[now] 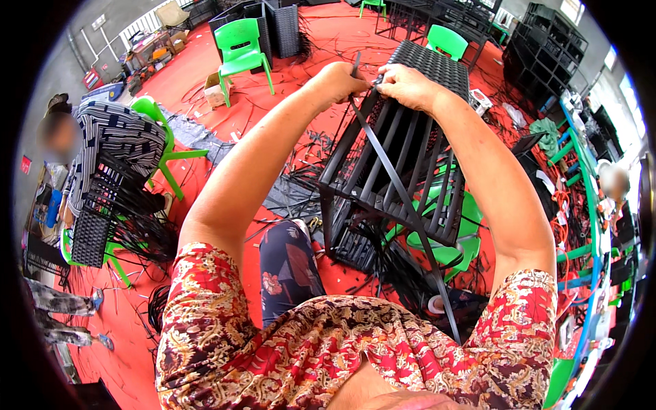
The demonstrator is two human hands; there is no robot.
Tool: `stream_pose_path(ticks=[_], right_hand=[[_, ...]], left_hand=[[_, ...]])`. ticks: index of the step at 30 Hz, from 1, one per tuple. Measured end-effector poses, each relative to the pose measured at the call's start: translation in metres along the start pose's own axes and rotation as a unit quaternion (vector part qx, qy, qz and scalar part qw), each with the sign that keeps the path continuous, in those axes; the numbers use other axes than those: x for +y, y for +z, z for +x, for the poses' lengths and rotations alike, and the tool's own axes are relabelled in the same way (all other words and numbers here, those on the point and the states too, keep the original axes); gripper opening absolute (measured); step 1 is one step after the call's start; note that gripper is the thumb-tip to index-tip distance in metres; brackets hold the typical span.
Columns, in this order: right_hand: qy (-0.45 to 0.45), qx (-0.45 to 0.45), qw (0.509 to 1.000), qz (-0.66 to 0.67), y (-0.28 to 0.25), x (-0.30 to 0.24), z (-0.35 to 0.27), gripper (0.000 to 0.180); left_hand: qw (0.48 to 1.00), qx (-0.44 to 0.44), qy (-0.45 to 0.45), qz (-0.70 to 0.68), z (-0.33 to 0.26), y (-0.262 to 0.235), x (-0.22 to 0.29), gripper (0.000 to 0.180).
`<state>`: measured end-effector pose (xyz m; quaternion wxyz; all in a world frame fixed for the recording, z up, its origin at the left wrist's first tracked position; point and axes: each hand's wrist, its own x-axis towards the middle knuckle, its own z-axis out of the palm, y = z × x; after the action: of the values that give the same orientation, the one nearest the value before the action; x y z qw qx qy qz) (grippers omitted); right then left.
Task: The person weaves black plastic strips through a chair frame by hand, pulling them tight and securing them into the existing pattern.
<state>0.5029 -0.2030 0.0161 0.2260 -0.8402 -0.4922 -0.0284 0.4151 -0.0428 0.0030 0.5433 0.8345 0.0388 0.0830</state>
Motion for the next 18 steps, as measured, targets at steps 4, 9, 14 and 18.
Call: stream_pose_path(ticks=[4, 9, 14, 18], right_hand=[[-0.016, 0.067, 0.994, 0.079, -0.059, -0.026, -0.032, 0.024], [0.050, 0.157, 0.971, 0.171, -0.107, 0.011, -0.132, 0.021], [0.159, 0.082, 0.943, 0.279, -0.063, 0.051, -0.199, 0.025], [0.147, 0.079, 0.940, 0.298, -0.036, 0.043, -0.195, 0.026]], left_hand=[[0.932, 0.102, 0.042, 0.346, 0.034, -0.055, -0.057, 0.023], [0.814, 0.238, -0.100, 0.521, 0.007, -0.169, -0.190, 0.026], [0.972, 0.136, 0.140, 0.135, -0.020, -0.076, -0.093, 0.033], [0.991, 0.000, 0.116, 0.073, -0.021, -0.036, -0.046, 0.033]])
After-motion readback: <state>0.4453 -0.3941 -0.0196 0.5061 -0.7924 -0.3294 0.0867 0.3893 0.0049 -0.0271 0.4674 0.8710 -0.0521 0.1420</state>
